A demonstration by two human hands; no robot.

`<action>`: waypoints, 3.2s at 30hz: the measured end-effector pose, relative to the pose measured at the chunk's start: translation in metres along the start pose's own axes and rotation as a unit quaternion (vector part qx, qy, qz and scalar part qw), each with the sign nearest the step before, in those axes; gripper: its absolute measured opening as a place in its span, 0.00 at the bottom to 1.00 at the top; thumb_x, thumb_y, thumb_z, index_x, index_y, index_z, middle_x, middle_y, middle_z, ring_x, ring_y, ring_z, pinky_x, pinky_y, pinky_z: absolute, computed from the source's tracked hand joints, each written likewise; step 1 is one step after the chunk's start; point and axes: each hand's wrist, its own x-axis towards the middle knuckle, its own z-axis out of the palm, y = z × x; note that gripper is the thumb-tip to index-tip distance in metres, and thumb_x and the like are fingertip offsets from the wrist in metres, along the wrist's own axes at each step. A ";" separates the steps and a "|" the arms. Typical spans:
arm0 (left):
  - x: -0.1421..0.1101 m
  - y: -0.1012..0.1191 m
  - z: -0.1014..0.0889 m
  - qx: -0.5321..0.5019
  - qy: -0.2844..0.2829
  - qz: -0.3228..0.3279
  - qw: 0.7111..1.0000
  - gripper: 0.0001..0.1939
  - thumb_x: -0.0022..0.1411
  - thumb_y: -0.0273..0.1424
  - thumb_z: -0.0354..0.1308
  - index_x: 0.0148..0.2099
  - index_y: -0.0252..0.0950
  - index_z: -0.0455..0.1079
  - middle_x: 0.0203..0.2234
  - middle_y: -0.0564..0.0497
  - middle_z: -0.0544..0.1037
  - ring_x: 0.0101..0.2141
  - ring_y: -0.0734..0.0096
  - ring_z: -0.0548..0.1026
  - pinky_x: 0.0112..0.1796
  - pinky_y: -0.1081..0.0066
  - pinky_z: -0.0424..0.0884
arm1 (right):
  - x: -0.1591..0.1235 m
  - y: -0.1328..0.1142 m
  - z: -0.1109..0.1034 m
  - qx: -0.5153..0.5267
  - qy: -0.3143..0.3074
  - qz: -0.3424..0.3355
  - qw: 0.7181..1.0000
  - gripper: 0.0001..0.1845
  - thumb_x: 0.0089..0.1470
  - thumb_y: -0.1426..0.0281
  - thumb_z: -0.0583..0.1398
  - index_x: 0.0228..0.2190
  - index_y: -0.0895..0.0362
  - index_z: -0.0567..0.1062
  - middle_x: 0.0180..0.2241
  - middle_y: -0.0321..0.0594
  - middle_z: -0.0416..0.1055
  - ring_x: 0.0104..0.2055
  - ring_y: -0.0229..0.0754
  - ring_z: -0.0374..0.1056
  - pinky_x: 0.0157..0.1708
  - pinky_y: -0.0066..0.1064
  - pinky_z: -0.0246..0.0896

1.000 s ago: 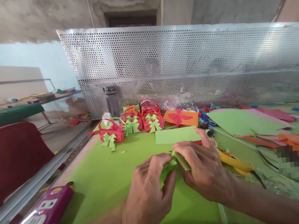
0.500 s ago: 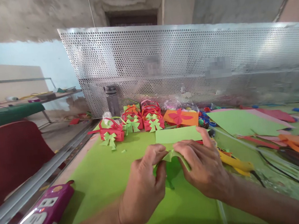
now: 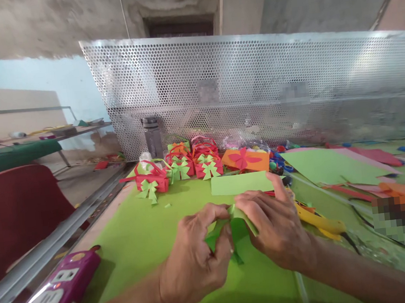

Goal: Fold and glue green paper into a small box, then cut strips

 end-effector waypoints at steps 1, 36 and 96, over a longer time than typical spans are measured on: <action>0.001 0.000 0.000 0.000 0.000 -0.006 1.000 0.08 0.56 0.20 0.50 0.37 0.36 0.62 0.22 0.56 0.72 0.23 0.74 0.74 0.25 0.77 0.68 | 0.000 0.000 0.000 -0.001 -0.002 -0.003 1.000 0.06 0.54 0.78 0.52 0.32 0.59 0.67 0.30 0.38 0.75 0.34 0.40 0.71 0.55 0.50 0.43; 0.005 0.012 -0.001 -0.075 -0.117 -0.221 0.965 0.13 0.60 0.26 0.44 0.23 0.35 0.54 0.18 0.58 0.51 0.21 0.79 0.51 0.22 0.75 0.49 | -0.002 0.002 0.000 -0.034 -0.003 -0.061 0.998 0.11 0.53 0.77 0.48 0.33 0.63 0.70 0.33 0.47 0.76 0.37 0.47 0.72 0.53 0.55 0.44; 0.016 -0.007 -0.016 0.027 -0.061 -0.060 0.996 0.06 0.59 0.25 0.54 0.35 0.40 0.71 0.32 0.53 0.79 0.34 0.70 0.76 0.52 0.53 0.57 | 0.010 0.007 -0.001 0.295 -0.054 0.176 0.938 0.04 0.53 0.71 0.59 0.27 0.55 0.71 0.28 0.34 0.72 0.32 0.37 0.68 0.47 0.42 0.56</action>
